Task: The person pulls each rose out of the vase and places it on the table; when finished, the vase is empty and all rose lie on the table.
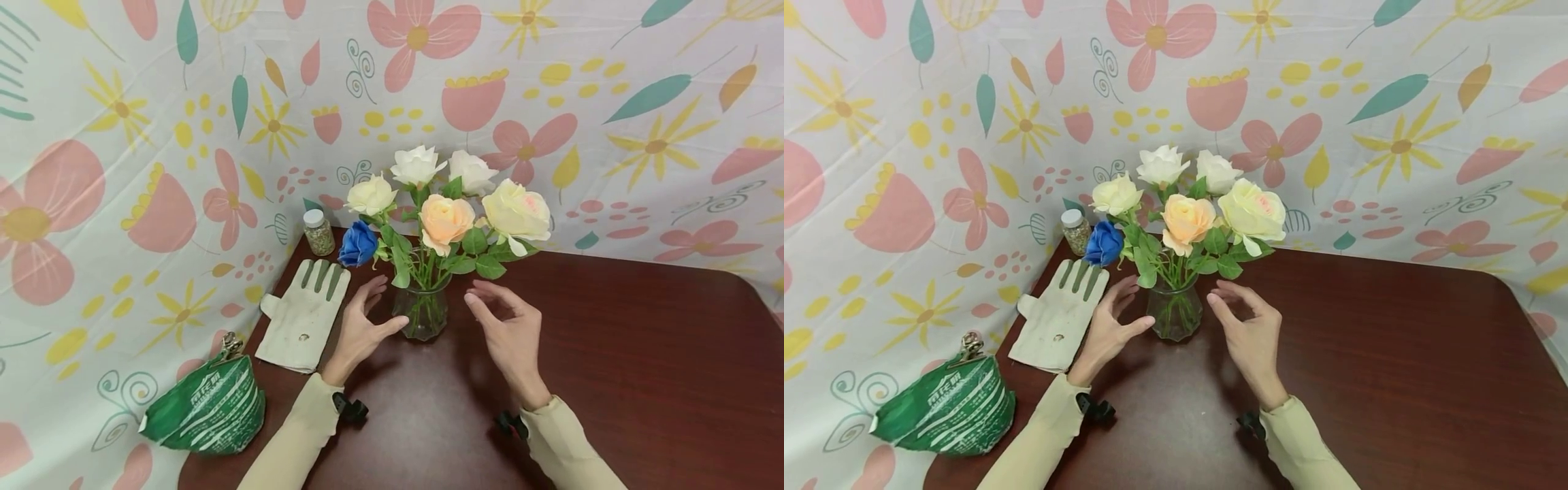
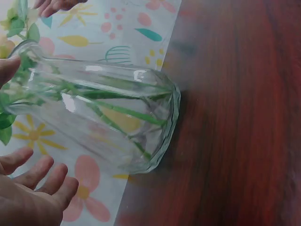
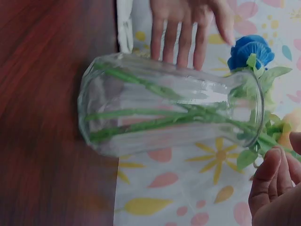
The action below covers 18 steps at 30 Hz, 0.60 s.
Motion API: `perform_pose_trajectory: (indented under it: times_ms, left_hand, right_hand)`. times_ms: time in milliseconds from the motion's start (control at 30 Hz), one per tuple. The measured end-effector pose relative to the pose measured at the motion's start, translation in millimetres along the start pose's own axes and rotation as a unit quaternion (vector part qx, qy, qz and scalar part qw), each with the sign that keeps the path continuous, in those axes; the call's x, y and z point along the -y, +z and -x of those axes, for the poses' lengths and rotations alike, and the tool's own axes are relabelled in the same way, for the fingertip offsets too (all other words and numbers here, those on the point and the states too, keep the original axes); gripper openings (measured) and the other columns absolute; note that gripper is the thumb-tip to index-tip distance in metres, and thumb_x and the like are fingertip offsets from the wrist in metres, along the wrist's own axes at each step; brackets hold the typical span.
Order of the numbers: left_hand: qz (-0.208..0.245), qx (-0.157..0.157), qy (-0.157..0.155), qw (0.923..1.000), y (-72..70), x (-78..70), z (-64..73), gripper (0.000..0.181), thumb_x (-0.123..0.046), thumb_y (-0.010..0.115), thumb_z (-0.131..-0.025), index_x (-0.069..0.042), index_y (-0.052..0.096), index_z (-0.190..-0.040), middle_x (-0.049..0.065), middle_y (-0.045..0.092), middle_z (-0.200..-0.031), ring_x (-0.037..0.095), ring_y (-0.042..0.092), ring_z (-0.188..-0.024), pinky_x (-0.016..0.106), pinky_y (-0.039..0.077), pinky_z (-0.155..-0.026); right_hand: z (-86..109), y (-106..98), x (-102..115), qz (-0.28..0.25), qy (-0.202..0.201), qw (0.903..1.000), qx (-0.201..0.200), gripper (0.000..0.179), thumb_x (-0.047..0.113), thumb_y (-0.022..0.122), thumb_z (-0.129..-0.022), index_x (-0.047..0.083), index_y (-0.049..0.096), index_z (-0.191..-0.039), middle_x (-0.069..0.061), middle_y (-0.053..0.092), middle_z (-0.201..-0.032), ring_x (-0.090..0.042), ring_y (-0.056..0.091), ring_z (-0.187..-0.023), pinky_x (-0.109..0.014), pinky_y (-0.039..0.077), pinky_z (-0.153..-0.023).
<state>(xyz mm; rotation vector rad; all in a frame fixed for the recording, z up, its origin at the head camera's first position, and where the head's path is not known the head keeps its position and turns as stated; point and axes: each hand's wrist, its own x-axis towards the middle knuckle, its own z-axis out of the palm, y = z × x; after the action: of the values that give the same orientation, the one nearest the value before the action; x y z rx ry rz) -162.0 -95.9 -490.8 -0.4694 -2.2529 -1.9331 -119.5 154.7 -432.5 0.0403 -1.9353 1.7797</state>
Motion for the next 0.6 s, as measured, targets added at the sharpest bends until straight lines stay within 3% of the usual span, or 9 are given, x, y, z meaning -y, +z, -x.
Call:
perform_pose_trajectory:
  times_ms: [167, 367, 467, 600]
  left_hand:
    - [-0.006, 0.018, -0.026, 0.9995, 8.6, 3.3, -8.9, 0.091, -0.036, 0.097, -0.083, -0.006, 0.055, -0.158, 0.018, 0.061, -0.157, 0.039, 0.058, -0.146, 0.055, 0.046, -0.129]
    - [-0.008, 0.038, -0.060, 0.9974, 12.2, 6.2, -14.8, 0.107, -0.056, 0.097, -0.078, -0.005, 0.052, -0.160, 0.020, 0.059, -0.159, 0.041, 0.058, -0.146, 0.056, 0.049, -0.126]
    - [-0.005, 0.038, -0.058, 0.9976, 13.5, 7.0, -17.4, 0.109, -0.058, 0.097, -0.077, -0.004, 0.053, -0.160, 0.019, 0.058, -0.160, 0.042, 0.059, -0.146, 0.058, 0.050, -0.124]
    - [0.002, 0.036, -0.046, 0.9983, 15.7, 7.9, -20.7, 0.108, -0.057, 0.098, -0.076, -0.002, 0.055, -0.157, 0.021, 0.062, -0.156, 0.042, 0.061, -0.143, 0.058, 0.050, -0.123]
  right_hand:
    - [-10.1, 13, 0, -0.018, 0.017, 0.9997, -0.008, 0.016, 0.001, 0.082, -0.096, -0.002, 0.083, -0.112, 0.017, 0.082, -0.096, -0.003, 0.074, -0.078, -0.017, 0.059, -0.065]
    - [-21.2, 23, -1, -0.025, 0.023, 0.9989, -0.032, 0.012, 0.007, 0.083, -0.096, -0.001, 0.085, -0.106, 0.014, 0.082, -0.092, -0.004, 0.072, -0.074, -0.021, 0.060, -0.064]
    - [-25.9, 28, -2, -0.031, 0.017, 0.9989, -0.032, 0.013, 0.007, 0.084, -0.096, -0.001, 0.085, -0.106, 0.013, 0.082, -0.092, -0.004, 0.073, -0.076, -0.021, 0.060, -0.063]
    - [-30.2, 33, -3, -0.035, 0.005, 0.9991, -0.024, 0.014, 0.007, 0.084, -0.096, 0.001, 0.084, -0.107, 0.000, 0.085, -0.095, -0.005, 0.073, -0.075, -0.020, 0.060, -0.062]
